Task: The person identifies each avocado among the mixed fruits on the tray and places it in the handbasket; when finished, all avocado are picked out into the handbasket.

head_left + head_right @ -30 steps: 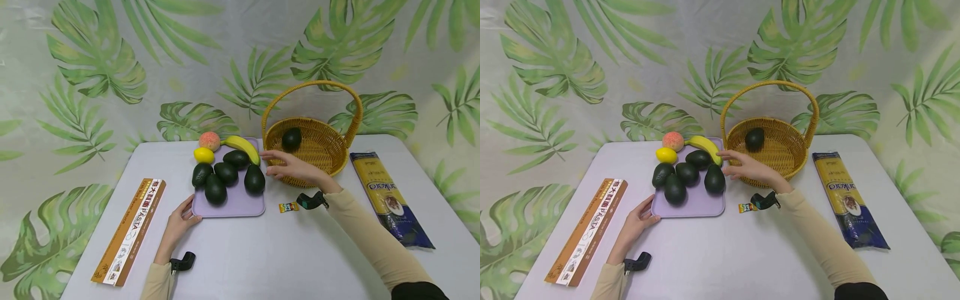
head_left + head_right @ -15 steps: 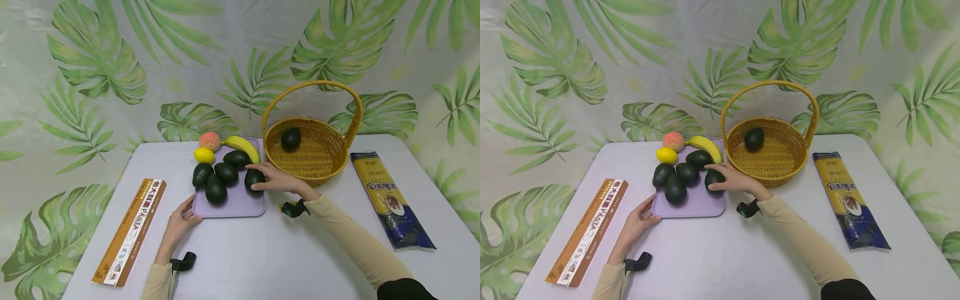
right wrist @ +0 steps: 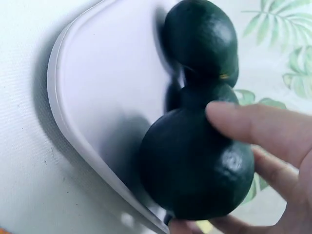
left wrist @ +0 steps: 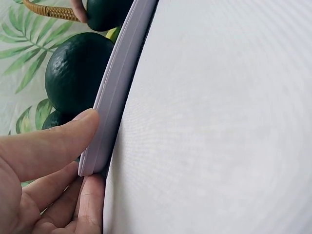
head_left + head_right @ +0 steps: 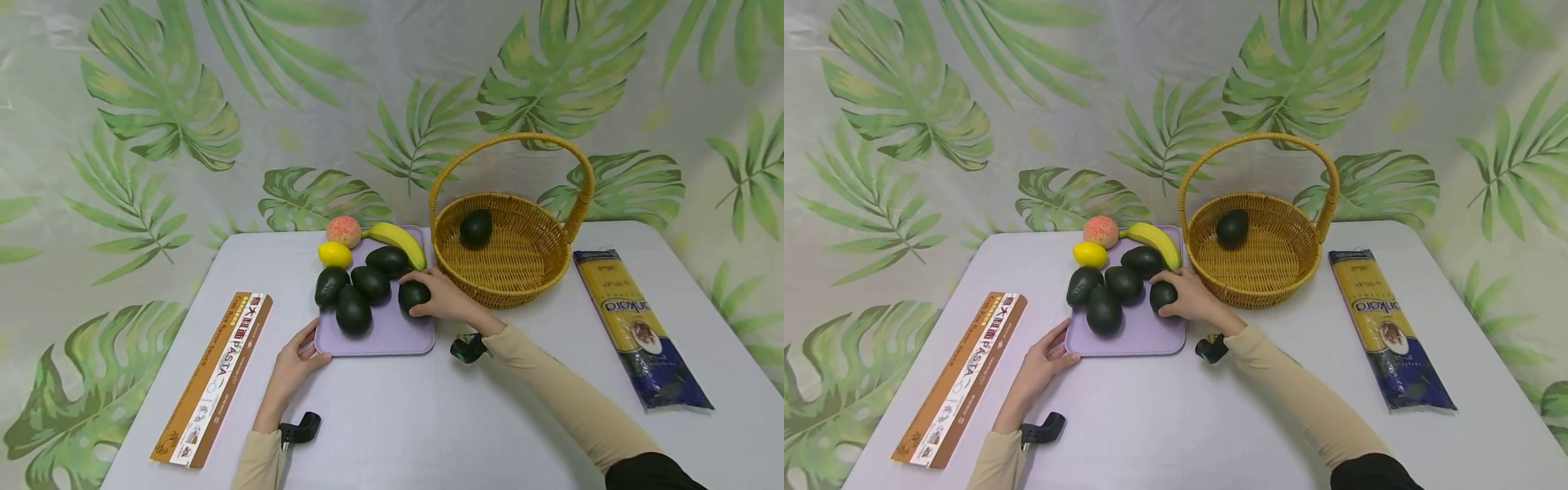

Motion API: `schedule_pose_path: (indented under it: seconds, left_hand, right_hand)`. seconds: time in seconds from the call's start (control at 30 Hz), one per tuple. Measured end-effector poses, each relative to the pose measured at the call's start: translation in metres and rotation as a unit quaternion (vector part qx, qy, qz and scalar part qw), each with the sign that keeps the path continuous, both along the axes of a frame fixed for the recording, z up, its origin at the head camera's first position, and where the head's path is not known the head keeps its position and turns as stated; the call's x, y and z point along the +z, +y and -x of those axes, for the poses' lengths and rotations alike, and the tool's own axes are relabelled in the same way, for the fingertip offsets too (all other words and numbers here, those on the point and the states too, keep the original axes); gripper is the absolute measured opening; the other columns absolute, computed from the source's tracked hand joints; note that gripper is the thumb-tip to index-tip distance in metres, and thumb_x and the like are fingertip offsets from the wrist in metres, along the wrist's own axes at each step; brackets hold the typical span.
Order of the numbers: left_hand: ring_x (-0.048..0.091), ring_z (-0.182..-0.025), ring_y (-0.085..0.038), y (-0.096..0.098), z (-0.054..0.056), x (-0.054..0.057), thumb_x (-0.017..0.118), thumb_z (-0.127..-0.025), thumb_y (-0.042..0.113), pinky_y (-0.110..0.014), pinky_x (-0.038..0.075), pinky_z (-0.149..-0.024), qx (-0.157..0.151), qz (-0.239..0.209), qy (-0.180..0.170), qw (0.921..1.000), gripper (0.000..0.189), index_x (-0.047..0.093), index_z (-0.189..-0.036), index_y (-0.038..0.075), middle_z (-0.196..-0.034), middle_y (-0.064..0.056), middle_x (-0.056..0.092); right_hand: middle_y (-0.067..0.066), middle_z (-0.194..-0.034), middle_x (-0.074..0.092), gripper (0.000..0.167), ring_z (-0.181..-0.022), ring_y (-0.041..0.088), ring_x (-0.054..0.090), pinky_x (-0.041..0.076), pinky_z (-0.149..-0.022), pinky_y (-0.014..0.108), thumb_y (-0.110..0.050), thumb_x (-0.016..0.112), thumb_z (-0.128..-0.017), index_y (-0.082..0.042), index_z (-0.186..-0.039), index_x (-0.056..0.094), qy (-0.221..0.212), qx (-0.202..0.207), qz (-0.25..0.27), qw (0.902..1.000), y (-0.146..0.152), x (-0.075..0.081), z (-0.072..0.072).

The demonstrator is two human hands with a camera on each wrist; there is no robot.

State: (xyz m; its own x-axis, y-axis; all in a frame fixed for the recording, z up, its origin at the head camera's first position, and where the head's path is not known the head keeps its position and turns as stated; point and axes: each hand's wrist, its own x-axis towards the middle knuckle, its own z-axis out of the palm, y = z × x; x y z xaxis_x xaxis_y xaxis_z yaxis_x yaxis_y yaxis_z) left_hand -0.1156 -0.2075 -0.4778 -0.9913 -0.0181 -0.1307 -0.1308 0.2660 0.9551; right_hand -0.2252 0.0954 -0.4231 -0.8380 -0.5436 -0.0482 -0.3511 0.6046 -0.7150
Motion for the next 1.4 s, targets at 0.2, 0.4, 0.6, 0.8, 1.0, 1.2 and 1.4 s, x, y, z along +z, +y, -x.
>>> schedule_pose_path:
  seconds: [0.2, 0.4, 0.6, 0.8, 1.0, 1.2, 1.4]
  left_hand:
    - [0.044, -0.127, -0.038, 0.001, 0.000, 0.000, 0.071, -0.082, -0.002, -0.033, 0.042, -0.101, 0.001, 0.008, 0.001, 1.0000, 0.071, 0.038, -0.145, 0.002, -0.143, -0.029, 0.038]
    - [0.044, -0.127, -0.038, 0.001, 0.001, 0.001, 0.071, -0.082, -0.003, -0.033, 0.042, -0.101, 0.003, 0.007, 0.000, 1.0000, 0.071, 0.038, -0.145, 0.002, -0.143, -0.029, 0.038]
    - [0.044, -0.128, -0.037, 0.001, 0.001, 0.001, 0.071, -0.083, -0.002, -0.033, 0.042, -0.101, 0.002, 0.007, -0.003, 1.0000, 0.071, 0.038, -0.146, 0.002, -0.143, -0.028, 0.038]
    - [0.043, -0.127, -0.038, 0.000, 0.000, 0.001, 0.071, -0.083, -0.001, -0.035, 0.042, -0.101, 0.002, 0.014, -0.005, 0.9999, 0.071, 0.037, -0.146, 0.002, -0.143, -0.029, 0.038]
    - [0.044, -0.128, -0.037, 0.000, 0.001, -0.001, 0.072, -0.083, 0.000, -0.034, 0.041, -0.102, 0.004, 0.010, -0.006, 0.9999, 0.071, 0.038, -0.146, 0.004, -0.143, -0.028, 0.038]
    - [0.045, -0.126, -0.037, -0.001, 0.002, -0.004, 0.072, -0.082, 0.000, -0.034, 0.042, -0.101, 0.006, 0.009, -0.001, 0.9999, 0.071, 0.039, -0.145, 0.004, -0.142, -0.028, 0.040]
    - [0.044, -0.127, -0.037, -0.001, 0.001, -0.003, 0.072, -0.083, 0.001, -0.034, 0.041, -0.102, 0.005, 0.010, -0.003, 0.9999, 0.071, 0.039, -0.146, 0.004, -0.143, -0.028, 0.038]
  right_hand:
    - [0.014, -0.133, 0.045, 0.052, -0.114, 0.031, 0.045, 0.046, -0.092, 0.047, -0.019, 0.076, -0.081, -0.017, -0.130, 0.057, -0.021, 0.026, 0.088, 0.9955, 0.016, 0.017, -0.002]
    - [0.008, -0.139, 0.043, 0.056, -0.110, 0.033, 0.052, 0.047, -0.089, 0.043, -0.022, 0.074, -0.084, -0.019, -0.136, 0.051, -0.063, 0.027, 0.166, 0.9838, 0.052, 0.042, 0.002]
    - [0.011, -0.142, 0.037, 0.060, -0.124, 0.038, 0.044, 0.046, -0.095, 0.051, -0.020, 0.070, -0.088, -0.018, -0.142, 0.044, -0.083, -0.038, 0.184, 0.9787, 0.102, 0.049, 0.014]
    - [0.013, -0.149, 0.026, 0.061, -0.126, 0.034, 0.043, 0.051, -0.093, 0.047, -0.020, 0.066, -0.091, -0.017, -0.145, 0.038, -0.105, -0.113, 0.195, 0.9687, 0.146, 0.046, 0.029]
    - [0.017, -0.152, 0.020, 0.066, -0.117, 0.029, 0.048, 0.053, -0.091, 0.041, -0.024, 0.064, -0.093, -0.017, -0.150, 0.031, -0.103, -0.163, 0.170, 0.9665, 0.171, 0.045, 0.050]
    - [0.022, -0.156, 0.007, 0.071, -0.124, 0.039, 0.041, 0.044, -0.098, 0.055, -0.028, 0.063, -0.094, -0.018, -0.153, 0.023, -0.121, -0.161, 0.141, 0.9692, 0.176, 0.046, 0.072]
    - [0.022, -0.157, -0.003, 0.070, -0.138, 0.041, 0.021, 0.041, -0.099, 0.059, -0.022, 0.060, -0.096, -0.013, -0.153, 0.021, -0.134, -0.153, 0.141, 0.9689, 0.175, 0.043, 0.088]
